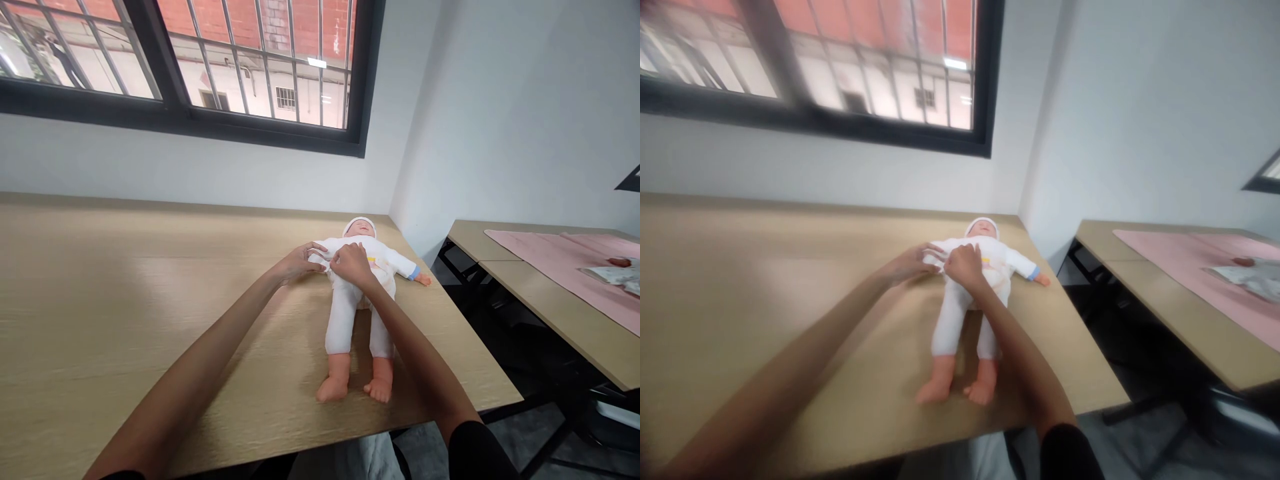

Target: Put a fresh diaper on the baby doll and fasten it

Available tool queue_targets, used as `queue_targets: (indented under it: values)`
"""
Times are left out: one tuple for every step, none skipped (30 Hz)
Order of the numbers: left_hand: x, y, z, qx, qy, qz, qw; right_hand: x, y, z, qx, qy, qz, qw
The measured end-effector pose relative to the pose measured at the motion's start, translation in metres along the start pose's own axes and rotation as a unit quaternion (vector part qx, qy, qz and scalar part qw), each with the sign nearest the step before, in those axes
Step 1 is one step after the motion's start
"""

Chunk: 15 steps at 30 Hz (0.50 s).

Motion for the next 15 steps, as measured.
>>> queue_targets:
  values:
    - [0.0001,-0.0002,0.0002,0.003,0.0,0.002,1.0,0.0008,0.0005,-0.0006,-0.001,-0.009,-0.005,1.0]
    - [0.0003,-0.0001,0.0004,0.007,0.001,0.002,1.0,0.0013,0.0009,-0.0013,-0.002,-0.016,-0.008,1.0]
    - [0.0005,0.0,0.0007,0.011,0.005,0.002,1.0,0.0016,0.0013,-0.002,-0.002,-0.02,-0.01,1.0]
    - [0.0007,0.0001,0.001,0.016,0.008,0.001,1.0,0.0016,0.0016,-0.0027,-0.002,-0.023,-0.011,1.0]
    - [0.0009,0.0002,0.0014,0.022,0.011,0.0,1.0,0.0014,0.0019,-0.0032,-0.001,-0.026,-0.012,1.0]
    - [0.0012,0.0004,0.0017,0.028,0.013,-0.002,1.0,0.0009,0.0022,-0.0037,0.0,-0.029,-0.013,0.999]
    - [0.0014,0.0005,0.0021,0.034,0.013,-0.004,0.999,0.0004,0.0026,-0.0041,0.0,-0.033,-0.014,0.999]
    - [0.0016,0.0008,0.0024,0.038,0.012,-0.005,0.999,0.0,0.003,-0.0044,0.001,-0.037,-0.014,0.999]
    - [0.0018,0.001,0.0027,0.042,0.011,-0.007,0.999,-0.0002,0.0034,-0.0046,0.002,-0.039,-0.014,0.999]
    - [0.0022,0.0013,0.0029,0.044,0.011,-0.008,0.999,-0.0001,0.0038,-0.0047,0.004,-0.039,-0.013,0.999]
    - [0.0028,0.0017,0.0031,0.045,0.013,-0.009,0.999,0.0002,0.0042,-0.0048,0.006,-0.039,-0.012,0.999]
    - [0.0032,0.002,0.0032,0.045,0.014,-0.01,0.999,0.0007,0.0045,-0.0048,0.007,-0.038,-0.011,0.999]
    - [0.0036,0.0022,0.0033,0.044,0.013,-0.011,0.999,0.001,0.0048,-0.0049,0.008,-0.039,-0.011,0.999]
    - [0.0038,0.0024,0.0034,0.042,0.013,-0.011,0.999,0.0012,0.005,-0.005,0.008,-0.039,-0.009,0.999]
    - [0.0039,0.0027,0.0034,0.039,0.01,-0.01,0.999,0.0008,0.0051,-0.005,0.007,-0.039,-0.005,0.999]
Point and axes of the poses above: each hand's wrist, its own z-axis towards the middle knuckle, its own x-axis out of the palm, y = z × x, the point moved 4 cm from there along z, towards the middle knuckle, and after that the axes turned 8 degrees about x, right-handed, at the moved point
